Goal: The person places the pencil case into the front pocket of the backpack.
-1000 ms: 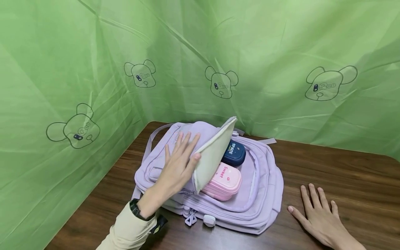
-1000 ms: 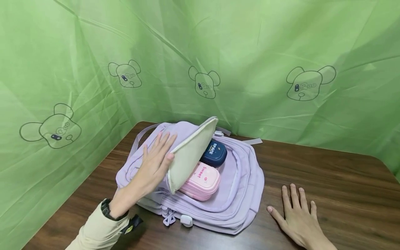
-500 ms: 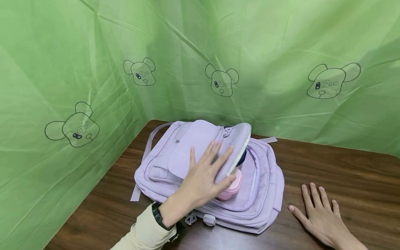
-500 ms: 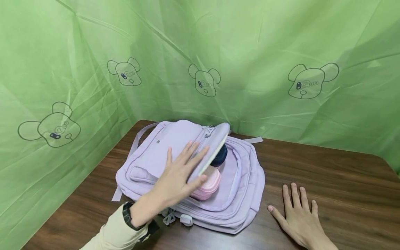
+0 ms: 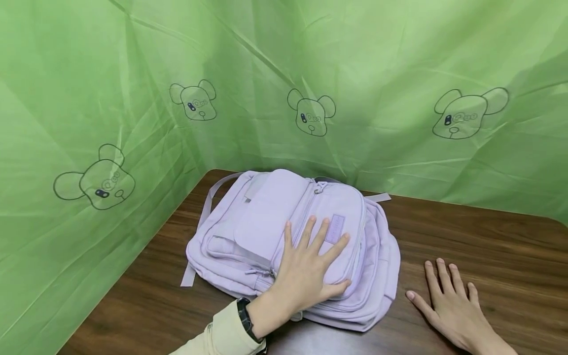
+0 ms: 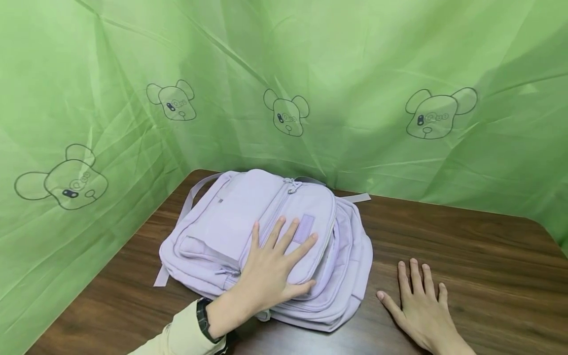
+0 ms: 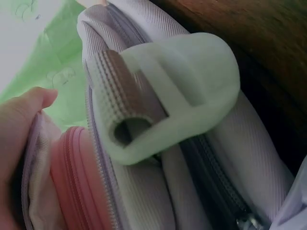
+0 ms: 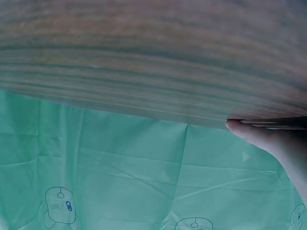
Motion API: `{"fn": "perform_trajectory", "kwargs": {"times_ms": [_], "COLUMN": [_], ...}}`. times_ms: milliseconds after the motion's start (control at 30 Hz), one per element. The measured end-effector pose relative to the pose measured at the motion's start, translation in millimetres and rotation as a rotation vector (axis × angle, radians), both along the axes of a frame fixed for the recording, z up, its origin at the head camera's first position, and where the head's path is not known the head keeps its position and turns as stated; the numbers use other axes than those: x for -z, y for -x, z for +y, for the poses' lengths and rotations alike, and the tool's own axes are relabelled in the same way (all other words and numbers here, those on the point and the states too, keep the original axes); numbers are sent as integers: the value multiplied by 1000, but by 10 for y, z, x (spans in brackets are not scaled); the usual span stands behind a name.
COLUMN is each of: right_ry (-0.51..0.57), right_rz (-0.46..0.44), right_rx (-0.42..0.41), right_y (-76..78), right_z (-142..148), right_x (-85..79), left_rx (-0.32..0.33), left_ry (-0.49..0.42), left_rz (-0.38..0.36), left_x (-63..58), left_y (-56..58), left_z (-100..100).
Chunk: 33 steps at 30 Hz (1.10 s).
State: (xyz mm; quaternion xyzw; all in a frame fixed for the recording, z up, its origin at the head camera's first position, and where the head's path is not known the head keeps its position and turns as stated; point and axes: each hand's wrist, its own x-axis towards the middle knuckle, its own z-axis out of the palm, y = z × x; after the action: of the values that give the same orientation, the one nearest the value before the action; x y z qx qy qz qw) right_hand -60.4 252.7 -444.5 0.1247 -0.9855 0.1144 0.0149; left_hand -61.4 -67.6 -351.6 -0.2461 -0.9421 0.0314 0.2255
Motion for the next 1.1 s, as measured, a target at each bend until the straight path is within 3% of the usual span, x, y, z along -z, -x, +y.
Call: {"fn": "perform_trajectory", "kwargs": {"times_ms": [400, 833, 1100], "right_ry": [-3, 0, 0], "right_rz": [12, 11, 17], "right_rx": [0, 11, 5], "right_y": [-17, -27, -12], "right_z": [-27, -1, -15], "right_x": [13, -6, -12], "left_rx": [1, 6, 13], "left_ry": [42, 45, 1], "left_rz": [55, 61, -73], "left_x": [28, 45, -13], "left_y": [-44, -30, -42], "left_z": [9, 46, 7]}}
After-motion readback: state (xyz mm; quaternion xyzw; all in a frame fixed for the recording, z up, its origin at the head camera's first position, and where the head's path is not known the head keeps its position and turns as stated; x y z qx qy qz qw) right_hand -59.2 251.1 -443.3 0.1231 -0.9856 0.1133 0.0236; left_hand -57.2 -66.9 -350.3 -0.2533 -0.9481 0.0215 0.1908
